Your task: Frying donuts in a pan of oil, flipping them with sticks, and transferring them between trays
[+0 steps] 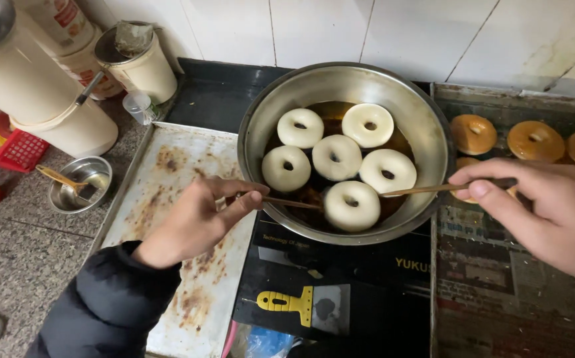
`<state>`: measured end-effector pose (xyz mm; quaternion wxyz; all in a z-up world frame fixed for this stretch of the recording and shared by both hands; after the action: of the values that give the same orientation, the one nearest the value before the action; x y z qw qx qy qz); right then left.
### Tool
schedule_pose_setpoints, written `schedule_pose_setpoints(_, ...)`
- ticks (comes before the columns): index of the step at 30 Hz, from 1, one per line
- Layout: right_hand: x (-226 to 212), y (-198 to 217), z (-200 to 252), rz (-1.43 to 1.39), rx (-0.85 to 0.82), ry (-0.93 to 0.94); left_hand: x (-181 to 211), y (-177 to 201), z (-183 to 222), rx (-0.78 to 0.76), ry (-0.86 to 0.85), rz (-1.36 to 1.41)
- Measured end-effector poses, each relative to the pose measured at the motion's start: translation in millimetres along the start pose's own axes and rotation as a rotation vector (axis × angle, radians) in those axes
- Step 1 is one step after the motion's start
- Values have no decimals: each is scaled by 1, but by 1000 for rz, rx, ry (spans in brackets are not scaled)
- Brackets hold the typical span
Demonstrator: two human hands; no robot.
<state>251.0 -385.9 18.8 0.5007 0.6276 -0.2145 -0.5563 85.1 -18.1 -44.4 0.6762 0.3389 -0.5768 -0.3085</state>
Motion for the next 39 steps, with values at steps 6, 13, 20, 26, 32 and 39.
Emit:
schedule_pose_setpoints(6,6,-14,-3,-62,-45,239,-10,-21,-5,11,46,113)
schedule_pose_setpoints(13,-2,-27,-15,-44,-109,248,-27,-20,2,31,60,215)
schedule_pose_setpoints(20,-11,-43,-30,-167,-176,202,-10,14,20,132,47,258)
schedule_pose_setpoints(26,-9,-56,-41,-344,-229,95,11,29,22,171,-47,236)
schedule_pose_setpoints(32,6,-50,-44,-297,-196,214,6,13,13,126,-33,216)
schedule_pose_setpoints(39,14,-24,-25,-483,-129,152,6,12,11,120,-7,118)
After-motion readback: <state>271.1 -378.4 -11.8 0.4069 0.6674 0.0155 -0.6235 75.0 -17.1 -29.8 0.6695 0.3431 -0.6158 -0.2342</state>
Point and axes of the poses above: each hand's wrist, its own z-axis away from the middle knuckle, its own y-axis out of the back of the hand, x = y × z, the point moved 7 cm from there along -z, towards the middle knuckle, and after that the axes turned 15 degrees about -z, right-handed, at the moved point
